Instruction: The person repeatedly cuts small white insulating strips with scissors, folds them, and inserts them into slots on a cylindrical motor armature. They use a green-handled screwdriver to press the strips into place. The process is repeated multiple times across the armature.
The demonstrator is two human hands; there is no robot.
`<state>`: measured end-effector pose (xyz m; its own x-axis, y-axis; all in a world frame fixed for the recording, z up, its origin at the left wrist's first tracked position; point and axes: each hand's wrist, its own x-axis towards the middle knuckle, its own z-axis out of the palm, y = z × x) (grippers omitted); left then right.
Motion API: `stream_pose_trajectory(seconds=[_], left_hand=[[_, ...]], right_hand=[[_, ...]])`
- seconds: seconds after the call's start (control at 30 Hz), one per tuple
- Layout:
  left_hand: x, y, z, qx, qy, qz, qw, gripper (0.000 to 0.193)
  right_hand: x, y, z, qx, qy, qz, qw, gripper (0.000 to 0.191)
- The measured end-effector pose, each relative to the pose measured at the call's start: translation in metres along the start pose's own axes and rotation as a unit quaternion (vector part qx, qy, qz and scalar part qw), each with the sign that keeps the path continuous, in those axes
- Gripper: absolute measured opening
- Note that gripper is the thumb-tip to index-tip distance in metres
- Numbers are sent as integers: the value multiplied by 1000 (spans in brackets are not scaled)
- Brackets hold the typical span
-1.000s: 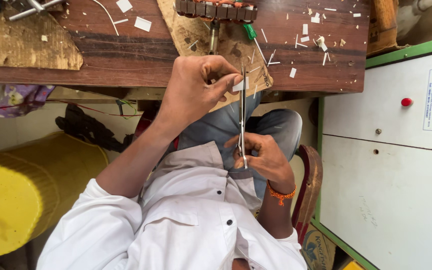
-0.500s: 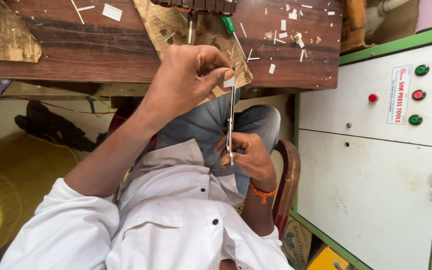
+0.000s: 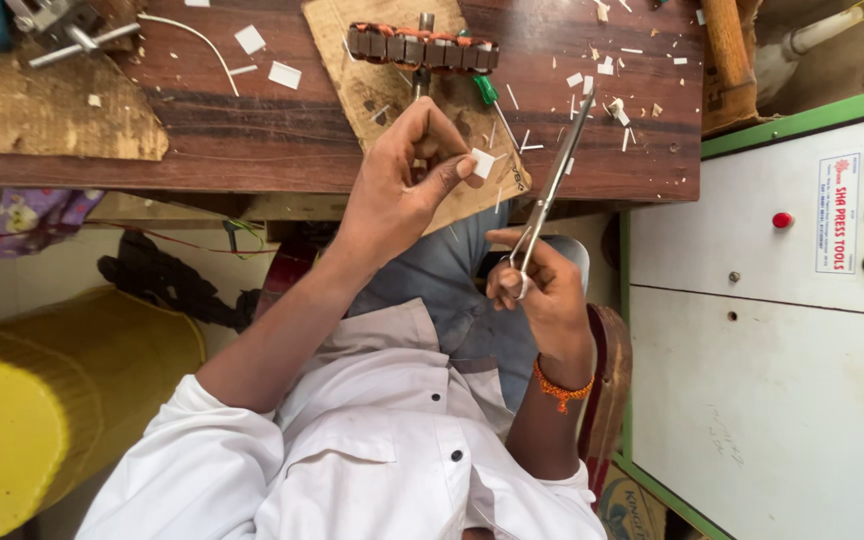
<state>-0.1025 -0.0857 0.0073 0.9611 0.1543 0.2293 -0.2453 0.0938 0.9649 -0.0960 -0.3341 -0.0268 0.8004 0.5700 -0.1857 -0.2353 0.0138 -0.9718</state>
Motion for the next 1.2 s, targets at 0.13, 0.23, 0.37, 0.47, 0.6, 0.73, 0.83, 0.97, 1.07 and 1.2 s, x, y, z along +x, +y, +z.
stream_pose_trajectory(seconds=[0.13,0.23,0.37,0.47,0.6,0.73,0.83,0.97,1.07,1.2], left_hand=[[3,5,0,-8,2,-13,1000,30],[4,9,2,56,12,43,997,18],[2,13,5,82,17,34,996,14],[2,14,5,91,15,25,995,13],[4,20,7,69,2,27,997,13],[4,27,8,62,4,22,998,14],[5,27,7,55,-6,-12,998,14],[7,19,2,133,-23,67,989,11],[9,12,1,116,-42,73,990,12],[13,11,0,-9,-58,-39,998,15]], right_hand=[[0,0,8,-2,-12,11,1000,62],[-4,-4,10,-43,-59,28,997,76],[-7,-5,14,-52,-90,50,993,83],[-7,-4,16,-58,-104,59,991,84],[-8,-7,18,-76,-108,73,989,83],[-7,-12,19,-83,-112,69,988,78],[-7,-12,17,-82,-104,67,989,72],[-8,-5,13,-92,-92,58,990,61],[-12,3,10,-117,-66,74,988,50],[-19,14,10,-130,-37,51,989,36]])
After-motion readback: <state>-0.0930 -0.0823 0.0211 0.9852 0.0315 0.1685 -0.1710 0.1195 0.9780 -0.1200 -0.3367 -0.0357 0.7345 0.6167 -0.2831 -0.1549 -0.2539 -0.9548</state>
